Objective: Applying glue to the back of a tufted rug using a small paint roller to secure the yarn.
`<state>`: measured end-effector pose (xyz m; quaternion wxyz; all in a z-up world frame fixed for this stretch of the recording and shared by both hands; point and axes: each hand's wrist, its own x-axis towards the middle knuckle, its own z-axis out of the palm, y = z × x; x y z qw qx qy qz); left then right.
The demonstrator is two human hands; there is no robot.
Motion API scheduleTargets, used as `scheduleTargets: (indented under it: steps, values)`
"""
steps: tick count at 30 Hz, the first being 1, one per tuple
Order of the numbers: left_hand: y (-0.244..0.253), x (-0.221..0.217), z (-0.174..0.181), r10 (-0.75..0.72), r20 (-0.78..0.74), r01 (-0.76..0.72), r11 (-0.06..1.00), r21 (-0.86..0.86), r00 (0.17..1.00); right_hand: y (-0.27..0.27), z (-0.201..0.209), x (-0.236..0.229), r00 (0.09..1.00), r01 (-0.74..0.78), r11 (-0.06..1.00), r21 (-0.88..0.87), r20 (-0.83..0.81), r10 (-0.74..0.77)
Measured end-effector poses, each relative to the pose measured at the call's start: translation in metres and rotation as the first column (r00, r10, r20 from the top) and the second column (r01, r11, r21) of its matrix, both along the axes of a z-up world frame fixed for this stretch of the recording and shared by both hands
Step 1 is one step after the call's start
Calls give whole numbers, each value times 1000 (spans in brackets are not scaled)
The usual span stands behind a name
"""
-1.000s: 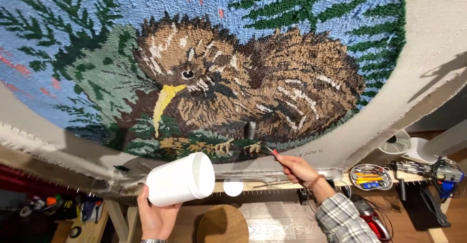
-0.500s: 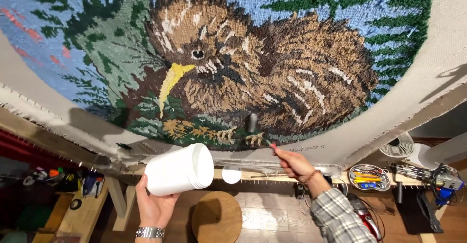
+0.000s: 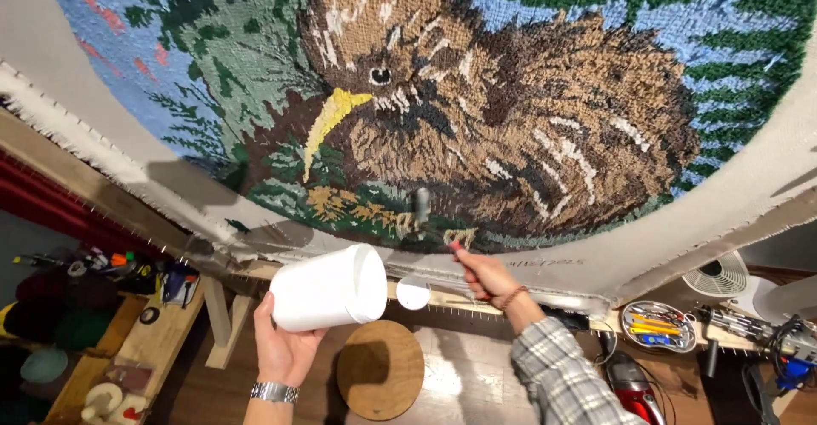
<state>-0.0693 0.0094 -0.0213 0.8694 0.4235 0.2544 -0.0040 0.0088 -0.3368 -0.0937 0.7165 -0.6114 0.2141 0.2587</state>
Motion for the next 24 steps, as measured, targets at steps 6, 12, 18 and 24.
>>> scheduleTargets:
  steps: [6, 12, 18, 24]
  values:
    - [-8, 8, -17, -57, 32, 58, 998, -10, 998, -71, -32, -25, 995, 94, 995, -23, -22, -95]
    - [-7, 10, -9, -47, 10, 47, 999, -16, 999, 15, -25, 12, 999, 27, 999, 45, -41, -25]
    - [12, 20, -9, -51, 16, 51, 999, 5, 999, 15, -28, 10, 999, 40, 997, 59, -12, -39]
    - [24, 32, -14, -76, 0, 76, 997, -31, 997, -59, -55, -26, 987, 154, 985, -77, -33, -156]
